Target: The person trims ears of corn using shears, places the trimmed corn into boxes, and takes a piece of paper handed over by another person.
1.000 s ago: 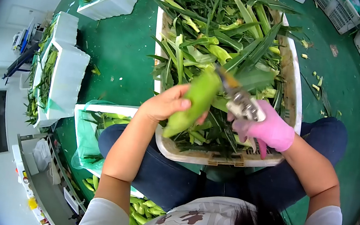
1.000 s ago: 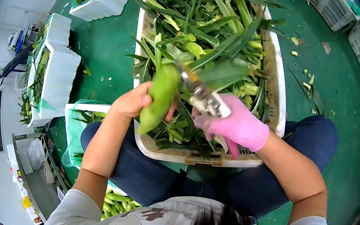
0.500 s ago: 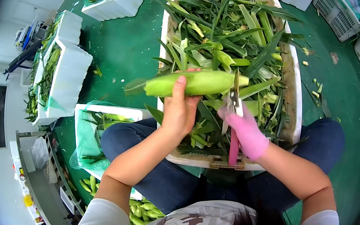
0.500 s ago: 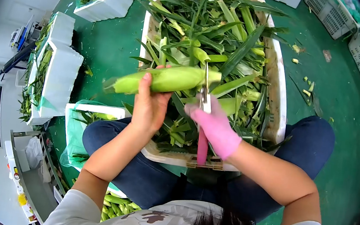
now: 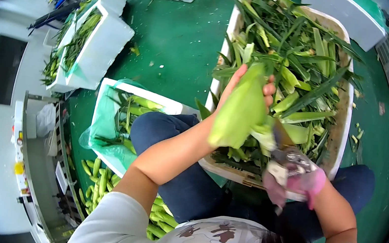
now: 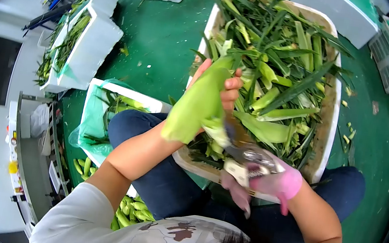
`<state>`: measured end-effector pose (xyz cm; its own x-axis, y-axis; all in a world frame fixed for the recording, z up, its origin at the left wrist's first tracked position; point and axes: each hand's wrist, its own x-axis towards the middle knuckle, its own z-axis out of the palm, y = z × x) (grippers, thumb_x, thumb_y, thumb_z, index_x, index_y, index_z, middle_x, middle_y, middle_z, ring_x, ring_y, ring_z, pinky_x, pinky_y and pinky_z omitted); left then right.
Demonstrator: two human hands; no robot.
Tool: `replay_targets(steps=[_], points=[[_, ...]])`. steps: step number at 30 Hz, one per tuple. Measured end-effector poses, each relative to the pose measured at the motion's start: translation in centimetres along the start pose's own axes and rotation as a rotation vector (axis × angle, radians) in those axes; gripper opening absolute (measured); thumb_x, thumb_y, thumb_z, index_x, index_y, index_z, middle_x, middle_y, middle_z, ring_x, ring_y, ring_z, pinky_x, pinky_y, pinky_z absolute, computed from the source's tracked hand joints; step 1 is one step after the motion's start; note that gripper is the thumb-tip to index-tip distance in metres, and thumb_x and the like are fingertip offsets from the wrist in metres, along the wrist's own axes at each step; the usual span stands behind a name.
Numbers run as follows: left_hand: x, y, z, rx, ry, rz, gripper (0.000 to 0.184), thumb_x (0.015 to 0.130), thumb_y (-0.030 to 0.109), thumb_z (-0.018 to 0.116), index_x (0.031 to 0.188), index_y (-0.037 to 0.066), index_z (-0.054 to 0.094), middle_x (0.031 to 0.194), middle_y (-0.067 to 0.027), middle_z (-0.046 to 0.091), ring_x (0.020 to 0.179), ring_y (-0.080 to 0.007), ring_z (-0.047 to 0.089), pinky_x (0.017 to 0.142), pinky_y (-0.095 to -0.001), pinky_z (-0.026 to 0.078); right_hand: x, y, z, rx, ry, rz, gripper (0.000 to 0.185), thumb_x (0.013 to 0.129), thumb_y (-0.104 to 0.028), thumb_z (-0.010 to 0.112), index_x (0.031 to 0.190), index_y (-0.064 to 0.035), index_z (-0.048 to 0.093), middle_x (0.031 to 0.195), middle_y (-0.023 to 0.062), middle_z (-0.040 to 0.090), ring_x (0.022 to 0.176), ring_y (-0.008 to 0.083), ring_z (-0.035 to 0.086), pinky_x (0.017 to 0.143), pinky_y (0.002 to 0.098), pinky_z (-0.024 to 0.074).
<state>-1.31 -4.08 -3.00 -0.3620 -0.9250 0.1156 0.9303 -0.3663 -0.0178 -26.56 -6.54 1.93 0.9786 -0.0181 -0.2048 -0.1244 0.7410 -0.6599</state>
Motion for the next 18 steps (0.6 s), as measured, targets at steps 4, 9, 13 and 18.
replay_targets(steps=[4,9,13,18], points=[[-0.8,-0.9,6.2,0.235,0.316,0.233,0.063,0.096,0.058,0.043,0.128,0.005,0.055,0.116,-0.0107,0.062,0.105,-0.0241,0.060,0.094,-0.0395,0.047,-1.0,-0.4,-1.6,0.284,-0.114,-0.480,0.066,0.074,-0.036,0.076,0.123,0.0009,0.052,0.091,0.0147,0.060,0.076,0.0264,0.062,0.064,0.0421,0.0504],[-1.4,-2.2,1.4,0.373,0.498,-0.207,0.068,0.092,0.062,0.047,0.129,0.004,0.049,0.085,-0.0069,0.053,0.067,-0.0209,0.055,0.055,-0.0336,0.051,-0.5,-4.0,-5.0,0.392,0.464,-0.618,0.049,0.093,-0.037,0.060,0.126,-0.0020,0.052,0.101,0.0093,0.062,0.106,0.0259,0.059,0.093,0.0423,0.0489],[-1.2,-0.7,3.6,0.507,-0.110,-0.123,0.065,0.088,0.055,0.060,0.126,0.004,0.047,0.079,-0.0096,0.057,0.069,-0.0240,0.059,0.062,-0.0401,0.056,-0.6,-1.1,-10.1,0.699,0.727,-0.608,0.027,0.093,-0.032,0.060,0.107,-0.0089,0.056,0.109,0.0096,0.064,0.114,0.0303,0.059,0.098,0.0459,0.0482],[-1.9,-0.4,5.8,0.809,-0.155,-0.079,0.070,0.076,0.039,0.080,0.127,0.008,0.044,0.090,-0.0164,0.062,0.085,-0.0278,0.063,0.076,-0.0450,0.055,-0.6,0.7,-5.4,0.620,0.590,-0.515,0.036,0.087,-0.028,0.068,0.113,-0.0062,0.056,0.118,0.0134,0.061,0.119,0.0325,0.056,0.103,0.0446,0.0449]])
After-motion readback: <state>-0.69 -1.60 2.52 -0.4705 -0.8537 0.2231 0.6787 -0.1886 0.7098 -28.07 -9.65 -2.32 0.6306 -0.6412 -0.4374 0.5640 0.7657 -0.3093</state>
